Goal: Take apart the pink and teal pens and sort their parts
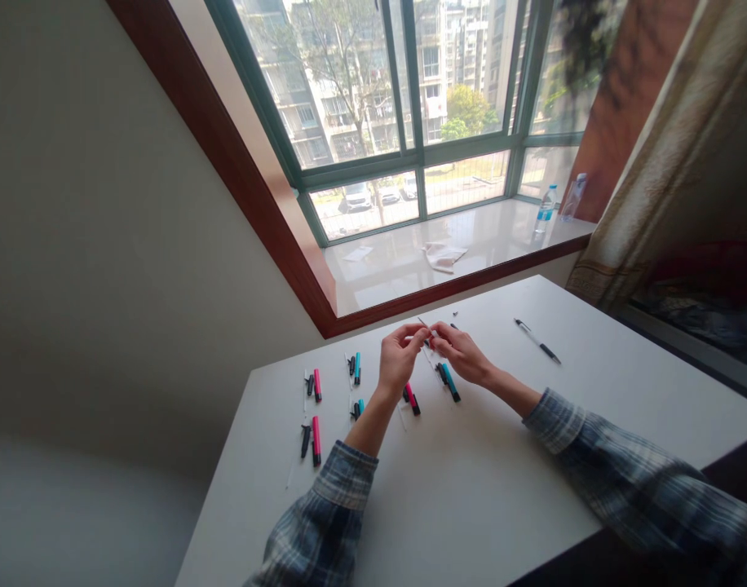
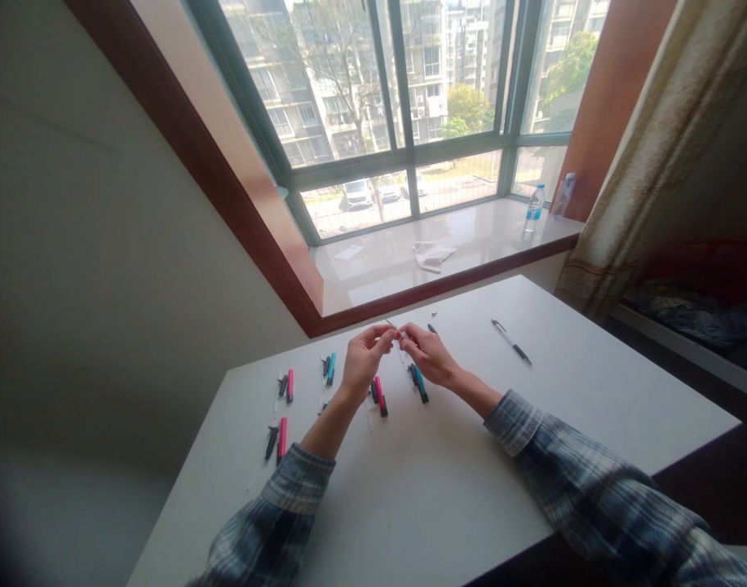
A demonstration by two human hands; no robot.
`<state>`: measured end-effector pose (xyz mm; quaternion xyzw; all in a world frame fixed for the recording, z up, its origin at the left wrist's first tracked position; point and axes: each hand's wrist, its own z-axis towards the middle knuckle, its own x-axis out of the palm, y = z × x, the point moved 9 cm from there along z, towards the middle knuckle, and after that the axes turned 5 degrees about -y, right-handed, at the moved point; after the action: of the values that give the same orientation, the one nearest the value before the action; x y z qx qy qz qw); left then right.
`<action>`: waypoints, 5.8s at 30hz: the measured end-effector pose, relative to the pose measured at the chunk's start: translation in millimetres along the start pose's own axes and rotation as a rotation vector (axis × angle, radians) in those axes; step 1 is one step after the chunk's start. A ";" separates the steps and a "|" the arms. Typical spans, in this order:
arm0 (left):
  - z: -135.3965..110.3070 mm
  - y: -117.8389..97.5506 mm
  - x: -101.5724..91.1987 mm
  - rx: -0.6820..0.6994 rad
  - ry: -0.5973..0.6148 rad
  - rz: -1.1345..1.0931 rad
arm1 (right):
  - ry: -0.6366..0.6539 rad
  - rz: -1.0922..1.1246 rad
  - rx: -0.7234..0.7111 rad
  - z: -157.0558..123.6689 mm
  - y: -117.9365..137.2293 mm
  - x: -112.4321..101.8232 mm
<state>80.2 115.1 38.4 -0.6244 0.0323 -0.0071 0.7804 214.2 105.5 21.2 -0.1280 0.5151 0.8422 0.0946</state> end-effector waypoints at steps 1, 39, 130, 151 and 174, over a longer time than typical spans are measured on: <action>0.1 0.3 -0.3 -0.005 -0.002 0.001 | -0.030 0.018 0.009 0.2 -0.7 -1.4; -64.7 8.1 -62.0 -0.017 -0.031 0.105 | -0.113 -0.623 0.036 57.3 -115.0 -63.5; -77.9 12.4 -34.0 -0.043 0.159 0.324 | -0.019 0.651 0.336 19.7 -12.5 -1.6; -69.8 11.4 -36.4 -0.063 0.107 0.148 | 0.030 0.737 0.381 6.9 -4.3 22.7; -78.5 17.5 -32.1 -0.066 0.148 0.277 | -0.106 -0.529 0.226 18.1 -85.1 -77.1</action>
<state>43.0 44.1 5.5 -0.6369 0.1758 0.0559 0.7485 310.1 158.0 -18.5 -0.2023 0.5487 0.7310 0.3516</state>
